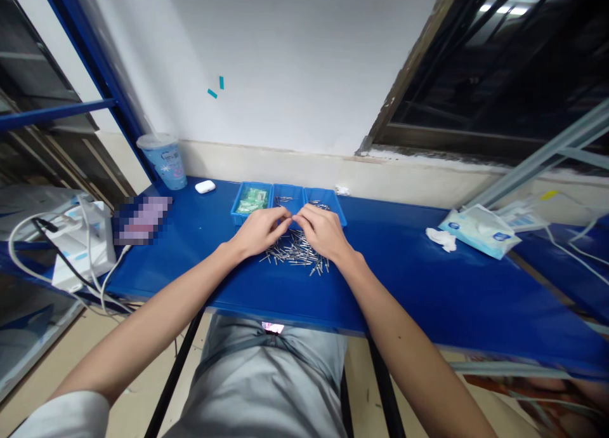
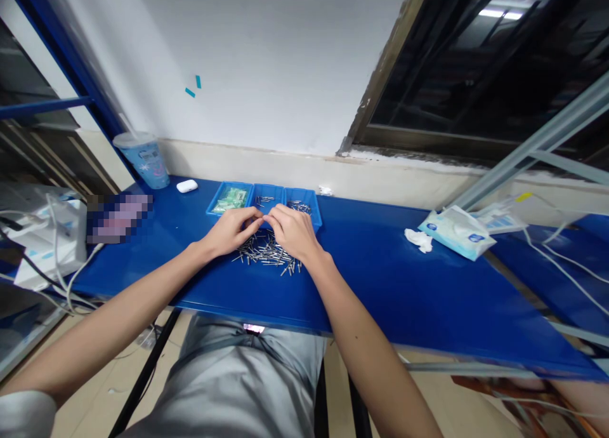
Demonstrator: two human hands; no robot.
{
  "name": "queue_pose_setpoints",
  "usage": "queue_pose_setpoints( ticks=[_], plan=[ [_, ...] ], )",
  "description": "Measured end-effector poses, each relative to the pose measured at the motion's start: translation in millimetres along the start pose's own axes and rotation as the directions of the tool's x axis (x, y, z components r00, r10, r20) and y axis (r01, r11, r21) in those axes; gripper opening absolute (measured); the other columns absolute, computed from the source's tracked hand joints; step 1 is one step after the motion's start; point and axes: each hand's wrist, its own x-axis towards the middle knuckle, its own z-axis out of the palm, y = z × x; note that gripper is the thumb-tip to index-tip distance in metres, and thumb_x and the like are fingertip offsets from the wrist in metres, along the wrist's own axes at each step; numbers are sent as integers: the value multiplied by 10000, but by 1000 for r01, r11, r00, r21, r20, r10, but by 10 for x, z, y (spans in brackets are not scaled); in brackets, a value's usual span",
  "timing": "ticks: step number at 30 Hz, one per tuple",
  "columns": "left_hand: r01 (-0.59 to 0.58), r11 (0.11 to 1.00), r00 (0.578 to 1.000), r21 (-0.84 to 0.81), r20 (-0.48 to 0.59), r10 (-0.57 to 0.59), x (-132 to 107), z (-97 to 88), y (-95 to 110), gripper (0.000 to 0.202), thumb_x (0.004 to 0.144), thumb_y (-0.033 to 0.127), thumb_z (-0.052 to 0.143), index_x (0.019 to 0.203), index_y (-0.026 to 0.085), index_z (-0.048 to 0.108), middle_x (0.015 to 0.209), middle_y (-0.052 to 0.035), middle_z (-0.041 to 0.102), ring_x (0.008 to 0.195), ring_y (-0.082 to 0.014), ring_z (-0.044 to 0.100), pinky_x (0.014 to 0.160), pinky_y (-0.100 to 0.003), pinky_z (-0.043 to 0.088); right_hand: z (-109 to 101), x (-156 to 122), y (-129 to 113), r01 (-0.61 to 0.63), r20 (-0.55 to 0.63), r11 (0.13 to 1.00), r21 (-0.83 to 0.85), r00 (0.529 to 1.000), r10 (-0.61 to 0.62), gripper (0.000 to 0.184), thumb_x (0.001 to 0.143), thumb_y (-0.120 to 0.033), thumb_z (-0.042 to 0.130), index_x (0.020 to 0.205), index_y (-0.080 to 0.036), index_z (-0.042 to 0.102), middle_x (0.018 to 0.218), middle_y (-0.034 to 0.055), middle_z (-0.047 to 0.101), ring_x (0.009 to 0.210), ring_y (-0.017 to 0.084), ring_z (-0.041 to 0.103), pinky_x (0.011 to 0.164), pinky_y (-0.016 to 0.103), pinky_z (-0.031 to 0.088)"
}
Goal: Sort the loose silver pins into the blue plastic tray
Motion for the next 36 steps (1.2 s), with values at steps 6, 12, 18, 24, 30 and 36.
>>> queue_pose_setpoints(
  ticks=[6,12,18,24,30,36],
  plan=[
    [33,999,997,-39,-74,-36,5,-3,-16,205,1053,350,532,999,190,648,835,-15,700,652,-140,577,665,-277,429,-5,20,-16,48,-57,999,15,997,-47,244,1095,-304,446,1005,-207,652,983,71,734,900,228,631,851,378,392],
    [24,999,998,-46,-60,-27,6,-16,-9,223,1056,356,525,988,187,654,824,-23,705,654,-146,590,656,-276,438,-18,22,-16,54,-55,998,29,997,-53,250,1097,-307,416,1038,-234,649,1032,80,713,957,244,625,862,397,397],
    [2,1000,998,-14,-55,-3,3,-17,-14,241,1066,349,516,1005,184,681,877,-34,719,685,-147,594,693,-289,438,-21,21,-9,59,-58,998,26,997,-58,278,1098,-315,424,922,-225,619,978,74,678,929,234,612,849,392,393],
    [44,999,997,-30,-66,-46,3,-22,-11,220,1062,352,535,1034,186,676,846,-27,729,657,-145,597,674,-284,435,-15,24,-20,64,-71,997,39,996,-62,173,1089,-284,453,1092,-222,614,1070,84,698,966,243,631,858,391,405],
    [49,999,996,-20,-68,-50,0,-30,-1,232,1061,366,532,1001,189,671,816,-26,717,648,-148,590,657,-282,428,-7,24,-18,69,-45,997,45,997,-67,120,1074,-257,473,1043,-246,588,1054,74,687,955,246,624,856,397,419],
    [34,999,997,-23,-72,-35,3,-22,2,262,1062,372,521,978,189,689,825,-32,722,663,-152,592,671,-293,433,0,28,-6,63,-35,998,26,997,-62,193,1089,-265,424,988,-247,587,1020,76,671,950,249,609,856,405,420]
  ],
)
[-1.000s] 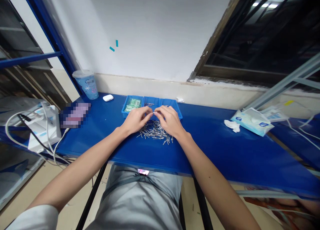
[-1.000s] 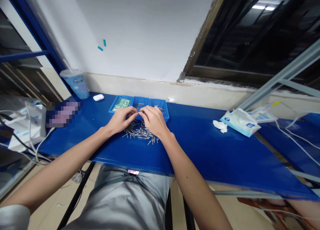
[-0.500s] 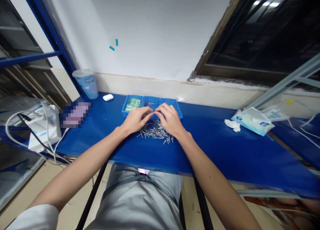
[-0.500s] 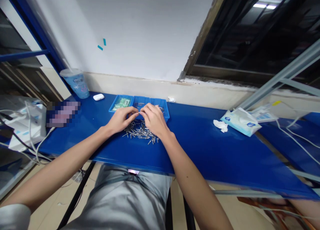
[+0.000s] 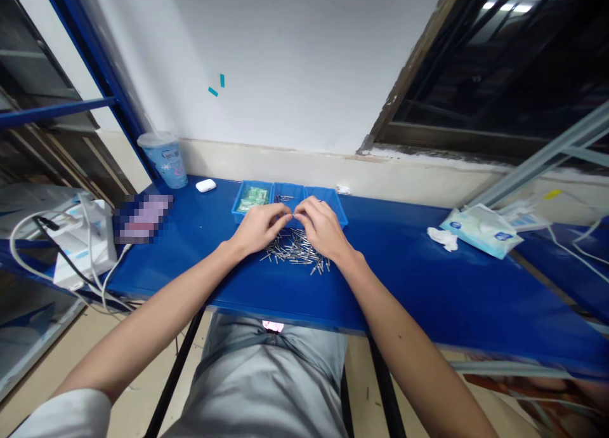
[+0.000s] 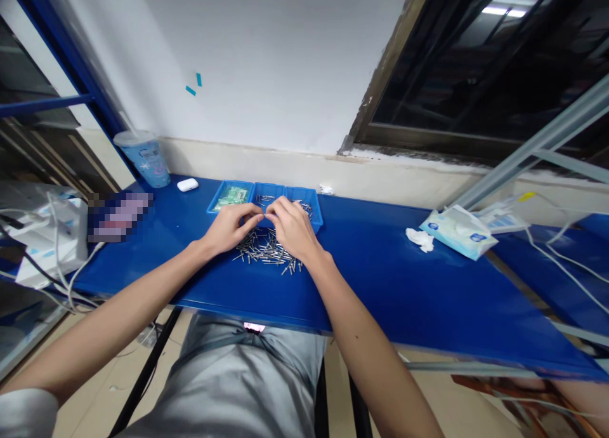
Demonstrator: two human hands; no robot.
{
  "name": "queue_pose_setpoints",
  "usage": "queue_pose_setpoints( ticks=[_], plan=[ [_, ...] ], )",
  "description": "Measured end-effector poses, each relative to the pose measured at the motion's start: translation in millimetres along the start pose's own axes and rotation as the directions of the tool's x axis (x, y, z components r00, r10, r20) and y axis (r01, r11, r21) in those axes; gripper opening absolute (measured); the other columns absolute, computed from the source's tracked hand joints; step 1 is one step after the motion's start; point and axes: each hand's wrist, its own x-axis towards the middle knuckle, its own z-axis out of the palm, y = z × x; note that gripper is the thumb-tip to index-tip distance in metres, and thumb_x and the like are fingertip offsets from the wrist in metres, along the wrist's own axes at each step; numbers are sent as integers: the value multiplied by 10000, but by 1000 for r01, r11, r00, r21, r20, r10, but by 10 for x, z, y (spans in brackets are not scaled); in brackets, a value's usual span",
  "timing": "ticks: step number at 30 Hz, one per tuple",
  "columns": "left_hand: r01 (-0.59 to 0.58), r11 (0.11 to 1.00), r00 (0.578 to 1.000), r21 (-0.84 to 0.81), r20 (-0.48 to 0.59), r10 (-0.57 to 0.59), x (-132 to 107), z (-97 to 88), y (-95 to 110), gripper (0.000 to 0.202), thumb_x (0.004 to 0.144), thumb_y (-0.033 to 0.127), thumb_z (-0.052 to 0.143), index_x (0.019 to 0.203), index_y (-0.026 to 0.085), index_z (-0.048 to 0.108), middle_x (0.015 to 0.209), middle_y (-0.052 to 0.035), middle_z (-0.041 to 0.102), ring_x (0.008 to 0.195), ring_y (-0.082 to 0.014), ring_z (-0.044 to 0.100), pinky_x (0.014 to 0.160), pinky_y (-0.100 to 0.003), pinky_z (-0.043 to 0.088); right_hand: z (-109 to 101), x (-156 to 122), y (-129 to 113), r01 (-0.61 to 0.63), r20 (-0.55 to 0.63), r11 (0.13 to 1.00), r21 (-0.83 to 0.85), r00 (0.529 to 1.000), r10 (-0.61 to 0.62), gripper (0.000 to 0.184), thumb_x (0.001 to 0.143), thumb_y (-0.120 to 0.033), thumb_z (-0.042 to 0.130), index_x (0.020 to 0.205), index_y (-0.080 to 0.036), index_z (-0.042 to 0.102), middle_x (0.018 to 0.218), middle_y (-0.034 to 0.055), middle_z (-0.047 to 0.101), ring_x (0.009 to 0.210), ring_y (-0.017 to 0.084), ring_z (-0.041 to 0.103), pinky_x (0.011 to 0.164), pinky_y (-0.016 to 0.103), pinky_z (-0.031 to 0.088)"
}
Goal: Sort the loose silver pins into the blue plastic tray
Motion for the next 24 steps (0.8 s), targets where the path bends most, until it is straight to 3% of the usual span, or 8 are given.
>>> queue_pose_setpoints(
  ticks=[9,15,24],
  plan=[
    [-15,1000,992,18,-126,17,-5,8,12,274,1050,376,545,933,176,691,763,-13,681,631,-132,559,658,-279,439,-8,15,-29,-10,-60,1000,2,998,10,194,1078,-251,442,990,-238,614,1048,89,660,980,257,617,858,413,438],
    [-17,1000,997,-10,-77,17,-14,-5,16,297,1062,400,515,941,180,674,744,-7,665,607,-129,540,642,-274,442,-18,2,-39,-29,-131,999,26,991,32,182,1064,-248,460,1021,-238,637,1075,108,623,1007,270,610,893,441,489],
    [-44,999,999,3,-23,45,-34,15,-20,270,1059,358,512,965,179,692,786,-24,704,632,-135,575,645,-275,435,61,-33,30,-26,-50,1000,-6,998,26,235,1082,-280,437,993,-227,648,1056,106,655,956,260,604,862,425,465]
  ],
)
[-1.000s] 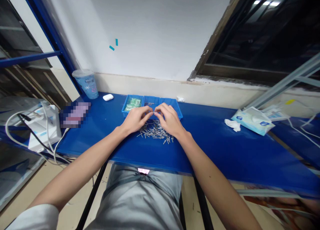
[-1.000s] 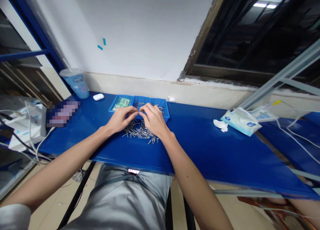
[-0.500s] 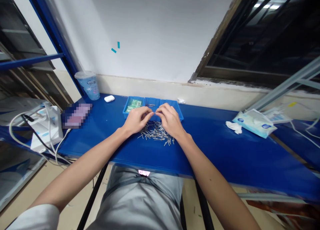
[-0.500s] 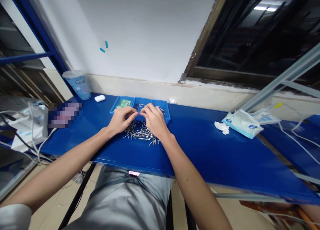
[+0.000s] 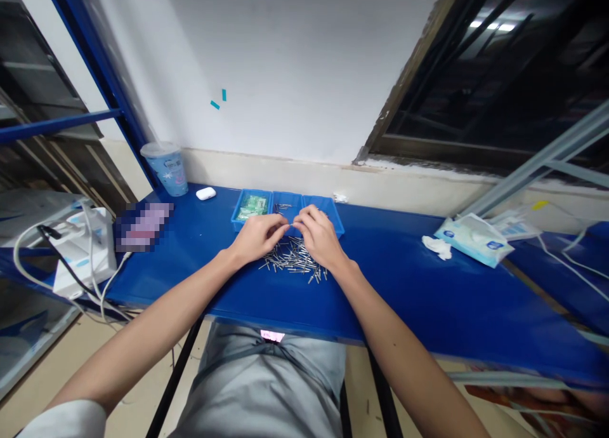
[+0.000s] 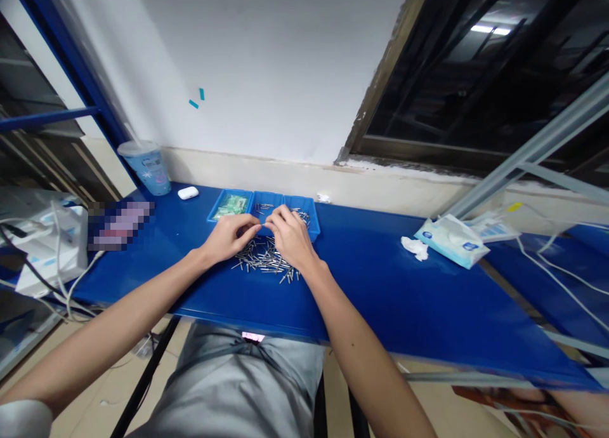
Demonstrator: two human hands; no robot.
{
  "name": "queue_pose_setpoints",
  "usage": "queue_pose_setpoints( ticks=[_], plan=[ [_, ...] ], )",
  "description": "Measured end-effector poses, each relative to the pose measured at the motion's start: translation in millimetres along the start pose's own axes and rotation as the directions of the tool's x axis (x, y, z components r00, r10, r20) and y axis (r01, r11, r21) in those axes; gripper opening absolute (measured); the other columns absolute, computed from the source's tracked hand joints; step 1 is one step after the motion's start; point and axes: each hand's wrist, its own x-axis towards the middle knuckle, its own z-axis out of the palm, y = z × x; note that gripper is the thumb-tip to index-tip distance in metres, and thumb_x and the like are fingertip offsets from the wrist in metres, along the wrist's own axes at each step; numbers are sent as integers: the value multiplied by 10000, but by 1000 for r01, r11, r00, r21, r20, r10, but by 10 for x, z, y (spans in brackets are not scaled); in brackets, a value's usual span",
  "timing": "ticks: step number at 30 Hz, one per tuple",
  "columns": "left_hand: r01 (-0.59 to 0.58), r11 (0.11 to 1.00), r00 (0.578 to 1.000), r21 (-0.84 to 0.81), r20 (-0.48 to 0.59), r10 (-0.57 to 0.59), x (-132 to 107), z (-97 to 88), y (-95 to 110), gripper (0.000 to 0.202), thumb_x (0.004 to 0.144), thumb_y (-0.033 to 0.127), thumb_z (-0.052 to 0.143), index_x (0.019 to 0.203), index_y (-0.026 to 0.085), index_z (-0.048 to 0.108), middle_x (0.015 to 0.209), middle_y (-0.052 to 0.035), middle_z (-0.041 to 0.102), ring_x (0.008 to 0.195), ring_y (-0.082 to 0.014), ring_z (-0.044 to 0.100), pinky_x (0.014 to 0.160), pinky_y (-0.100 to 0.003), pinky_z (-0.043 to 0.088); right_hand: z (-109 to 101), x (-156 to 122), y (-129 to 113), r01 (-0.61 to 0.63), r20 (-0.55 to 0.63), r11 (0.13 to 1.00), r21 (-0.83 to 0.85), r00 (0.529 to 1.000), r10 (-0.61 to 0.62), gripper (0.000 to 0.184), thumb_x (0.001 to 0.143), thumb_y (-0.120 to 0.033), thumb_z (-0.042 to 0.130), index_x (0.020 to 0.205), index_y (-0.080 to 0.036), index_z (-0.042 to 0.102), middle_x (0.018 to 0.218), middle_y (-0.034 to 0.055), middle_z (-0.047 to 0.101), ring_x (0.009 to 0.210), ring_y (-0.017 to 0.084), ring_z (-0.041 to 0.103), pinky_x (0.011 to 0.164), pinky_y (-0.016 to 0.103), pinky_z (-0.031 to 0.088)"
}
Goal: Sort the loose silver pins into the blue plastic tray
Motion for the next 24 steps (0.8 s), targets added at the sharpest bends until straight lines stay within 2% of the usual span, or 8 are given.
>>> queue_pose_setpoints(
  ticks=[4,12,14,16,18,20,22,24],
  plan=[
    [20,1000,999,-24,-29,-20,-8,13,-17,286,1056,382,531,957,175,702,742,-9,687,593,-124,545,625,-267,425,-5,14,-24,1,13,1000,3,1000,-1,282,1096,-284,410,947,-219,641,986,97,676,901,245,604,836,404,453],
    [45,999,997,-23,-65,-46,9,-44,-10,287,1040,378,548,924,169,707,703,3,674,567,-119,525,600,-257,405,-85,36,-21,2,-44,999,41,999,0,193,1075,-241,458,995,-230,633,1030,92,681,958,238,640,856,389,488],
    [66,997,993,-31,-96,-69,15,-68,-18,275,1033,371,555,926,169,709,673,11,656,546,-116,504,582,-252,395,-122,32,2,-6,-124,999,43,992,11,197,1078,-246,451,981,-230,622,1005,89,675,937,231,637,842,384,489],
    [113,992,988,-48,-105,-117,17,-89,-41,266,1022,377,569,932,172,711,585,36,594,500,-112,469,551,-245,375,-169,24,20,-45,-311,998,53,948,60,214,1083,-260,439,950,-233,604,930,68,655,873,215,622,806,373,479],
    [136,990,990,-33,-41,-138,15,-109,-68,271,1006,388,586,906,171,714,525,52,550,470,-110,453,543,-242,367,-219,19,33,-86,-530,995,51,842,100,227,1084,-281,439,918,-235,586,849,40,621,804,198,595,772,362,460],
    [119,993,990,-5,77,-119,10,-121,-78,288,1006,393,579,915,168,733,516,47,555,466,-112,468,556,-248,373,-256,20,55,-119,-651,992,28,751,109,237,1083,-303,443,905,-232,583,818,25,597,769,187,576,746,351,443],
    [90,996,978,14,188,-91,7,-118,-62,305,1016,391,558,951,163,750,530,34,578,469,-116,487,579,-256,385,-266,24,100,-179,-657,984,-1,742,135,250,1081,-322,445,915,-225,606,846,31,606,779,184,581,748,348,435],
    [66,997,956,34,283,-73,9,-96,-26,320,1029,386,536,1050,158,759,560,24,607,482,-124,514,601,-262,393,-244,27,171,-280,-598,959,-49,777,197,246,1070,-341,466,963,-220,651,922,49,636,848,200,609,825,378,435]
  ],
)
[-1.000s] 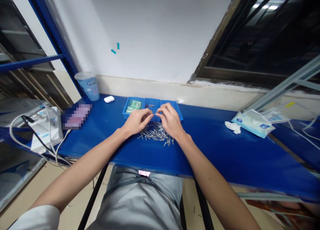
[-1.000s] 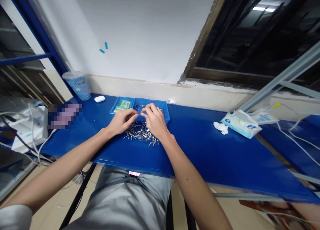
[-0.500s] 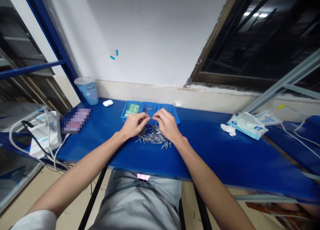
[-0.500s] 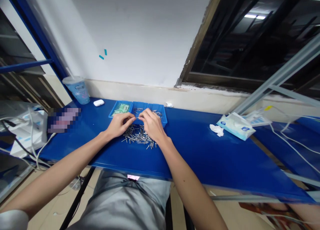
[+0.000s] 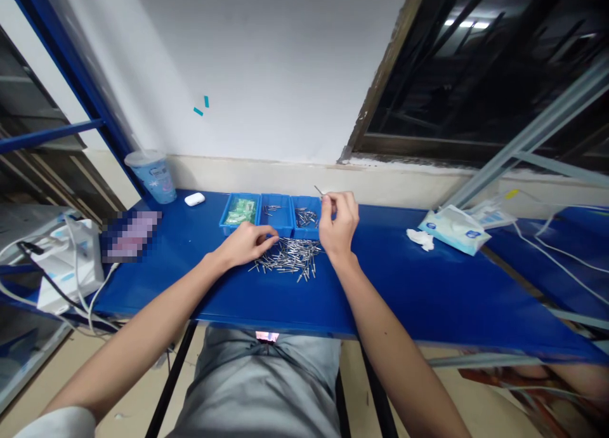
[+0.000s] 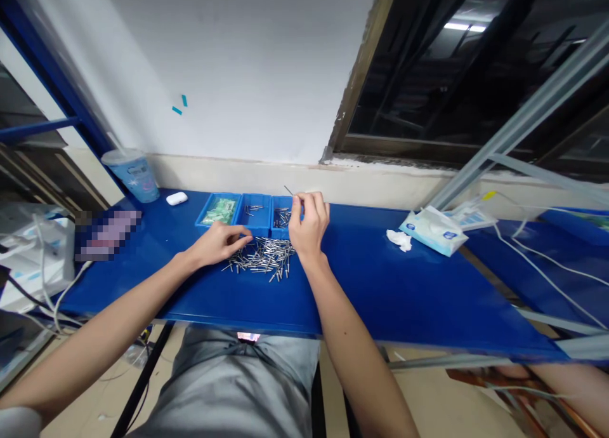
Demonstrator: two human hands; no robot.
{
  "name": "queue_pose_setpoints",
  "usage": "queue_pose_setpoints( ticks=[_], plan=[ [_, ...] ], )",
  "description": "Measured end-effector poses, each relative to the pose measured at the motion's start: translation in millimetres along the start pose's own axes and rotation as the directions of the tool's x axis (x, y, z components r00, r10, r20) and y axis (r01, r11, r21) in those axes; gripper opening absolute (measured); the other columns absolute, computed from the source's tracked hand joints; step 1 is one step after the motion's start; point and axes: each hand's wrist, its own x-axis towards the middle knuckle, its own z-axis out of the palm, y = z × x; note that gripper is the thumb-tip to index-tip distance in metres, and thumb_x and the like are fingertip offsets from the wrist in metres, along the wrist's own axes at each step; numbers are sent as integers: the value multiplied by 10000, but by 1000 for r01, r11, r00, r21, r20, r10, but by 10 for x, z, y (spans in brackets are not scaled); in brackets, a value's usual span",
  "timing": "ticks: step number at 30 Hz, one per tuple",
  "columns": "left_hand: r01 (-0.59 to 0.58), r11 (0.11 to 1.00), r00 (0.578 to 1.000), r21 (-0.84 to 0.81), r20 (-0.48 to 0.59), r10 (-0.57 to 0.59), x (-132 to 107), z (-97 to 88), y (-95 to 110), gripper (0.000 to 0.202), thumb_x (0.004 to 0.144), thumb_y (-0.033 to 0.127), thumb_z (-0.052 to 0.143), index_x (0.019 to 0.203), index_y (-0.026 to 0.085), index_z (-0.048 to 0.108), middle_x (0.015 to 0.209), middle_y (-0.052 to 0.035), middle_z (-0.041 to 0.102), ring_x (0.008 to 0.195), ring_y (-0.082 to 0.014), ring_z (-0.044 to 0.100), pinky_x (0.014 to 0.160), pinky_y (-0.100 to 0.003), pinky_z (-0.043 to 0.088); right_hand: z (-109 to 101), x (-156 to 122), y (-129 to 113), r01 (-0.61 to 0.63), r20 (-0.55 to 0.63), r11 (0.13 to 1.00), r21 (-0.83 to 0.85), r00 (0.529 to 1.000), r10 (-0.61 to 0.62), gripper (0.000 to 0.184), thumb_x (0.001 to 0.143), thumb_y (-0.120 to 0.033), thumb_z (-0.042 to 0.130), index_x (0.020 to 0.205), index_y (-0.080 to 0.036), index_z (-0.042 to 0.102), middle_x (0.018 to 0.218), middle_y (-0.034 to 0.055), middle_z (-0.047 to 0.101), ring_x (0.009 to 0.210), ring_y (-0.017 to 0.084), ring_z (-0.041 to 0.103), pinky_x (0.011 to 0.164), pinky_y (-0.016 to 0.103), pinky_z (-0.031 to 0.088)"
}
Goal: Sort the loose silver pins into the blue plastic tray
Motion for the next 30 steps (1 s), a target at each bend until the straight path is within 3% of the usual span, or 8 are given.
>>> queue_pose_setpoints(
  ticks=[3,6,10,16,25,27,30],
  plan=[
    [-15,996,991,85,137,3,22,55,63,374,1038,382,518,1264,158,717,628,4,657,550,-156,588,629,-271,398,71,-21,105,-77,110,987,-140,990,93,280,1053,-394,484,1150,-226,686,1131,107,639,1088,278,611,946,453,410],
    [6,981,974,192,220,-49,43,113,110,366,1033,443,543,1182,183,755,628,-20,662,615,-199,641,655,-286,412,109,-50,145,-89,188,985,-146,975,116,296,1055,-402,469,1155,-229,687,1140,111,641,1124,287,596,966,456,397],
    [62,947,974,315,190,-127,51,169,153,377,1007,503,593,1167,204,757,709,-61,709,736,-259,700,680,-306,437,97,-63,88,-35,265,998,-50,963,47,273,1063,-385,459,1058,-227,682,1049,80,656,1000,253,613,941,429,397],
    [125,934,970,334,158,-186,50,215,152,255,998,356,567,1114,224,752,770,-64,733,747,-253,706,666,-295,445,78,-65,63,-2,215,1000,6,977,0,263,1074,-364,450,992,-217,652,1002,74,681,921,236,617,914,413,386],
    [124,920,973,372,138,-187,46,212,169,225,1017,280,502,1059,201,708,774,-81,719,740,-260,704,642,-294,417,88,-87,11,44,280,997,58,958,-58,254,1076,-335,458,936,-219,636,947,65,701,850,218,602,862,392,381],
    [119,934,982,337,96,-160,41,209,180,238,1048,296,469,1096,190,676,738,-66,695,703,-244,688,632,-289,404,81,-90,-20,81,366,988,131,922,-124,263,1072,-338,477,897,-219,633,877,50,692,804,208,594,824,375,392],
    [104,974,994,200,-9,-105,29,206,182,238,1087,311,412,1149,178,599,689,-19,638,599,-193,613,604,-278,365,69,-106,-74,116,517,962,247,824,-232,243,1056,-336,517,892,-214,649,796,28,670,742,190,580,766,345,408]
  ],
)
